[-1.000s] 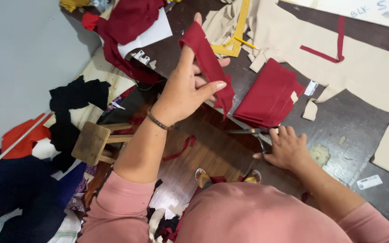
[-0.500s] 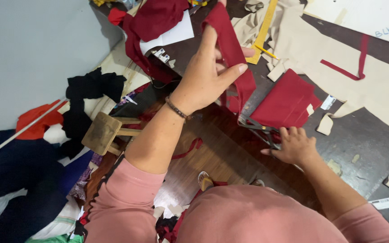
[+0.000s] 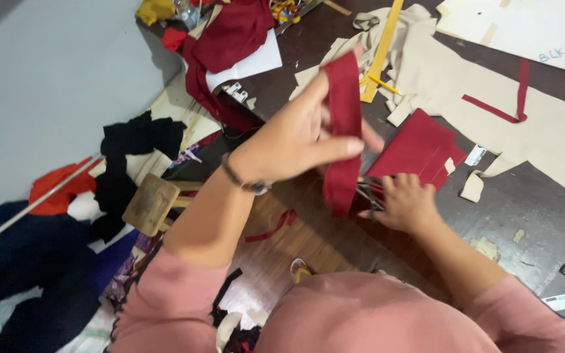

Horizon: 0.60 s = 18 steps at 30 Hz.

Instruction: The person cuts a large piece of white paper on a table using scissors. They then pick up a stack of red fabric pieces from the floor, place them on the table, and use a pencil to mark the fabric.

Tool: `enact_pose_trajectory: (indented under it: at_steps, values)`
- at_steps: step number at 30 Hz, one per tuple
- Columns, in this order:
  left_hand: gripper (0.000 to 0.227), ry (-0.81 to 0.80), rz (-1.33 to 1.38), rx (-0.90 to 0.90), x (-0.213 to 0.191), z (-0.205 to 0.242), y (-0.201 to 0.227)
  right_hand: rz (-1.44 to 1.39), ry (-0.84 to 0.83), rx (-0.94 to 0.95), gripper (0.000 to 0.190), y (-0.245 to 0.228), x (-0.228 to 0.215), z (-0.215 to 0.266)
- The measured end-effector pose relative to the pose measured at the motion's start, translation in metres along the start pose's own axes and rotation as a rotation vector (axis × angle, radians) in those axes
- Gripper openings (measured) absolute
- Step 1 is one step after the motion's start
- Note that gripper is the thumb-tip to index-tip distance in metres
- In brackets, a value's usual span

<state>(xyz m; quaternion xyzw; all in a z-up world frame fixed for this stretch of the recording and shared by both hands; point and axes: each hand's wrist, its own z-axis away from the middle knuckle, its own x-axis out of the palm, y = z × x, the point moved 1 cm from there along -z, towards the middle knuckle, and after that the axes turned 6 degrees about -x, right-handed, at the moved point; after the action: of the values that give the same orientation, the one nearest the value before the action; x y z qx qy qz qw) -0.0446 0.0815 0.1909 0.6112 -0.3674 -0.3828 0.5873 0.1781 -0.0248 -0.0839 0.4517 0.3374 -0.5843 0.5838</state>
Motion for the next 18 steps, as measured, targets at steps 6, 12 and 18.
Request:
enact_pose_trajectory:
  at_steps: [6,12,18]
  values:
    - [0.098,-0.317,-0.026,-0.133,0.016,0.037,0.016,-0.037,0.433,-0.158,0.069,-0.034,0.062,-0.043]
    - [0.095,-0.579,0.013,-0.309,0.041,0.062,-0.002,-0.178,0.231,-0.211,0.070,-0.056,0.027,-0.045]
    - [0.087,-0.655,-0.002,-0.436,0.074,0.079,-0.014,-0.328,0.364,-0.292,0.063,-0.067,0.036,-0.073]
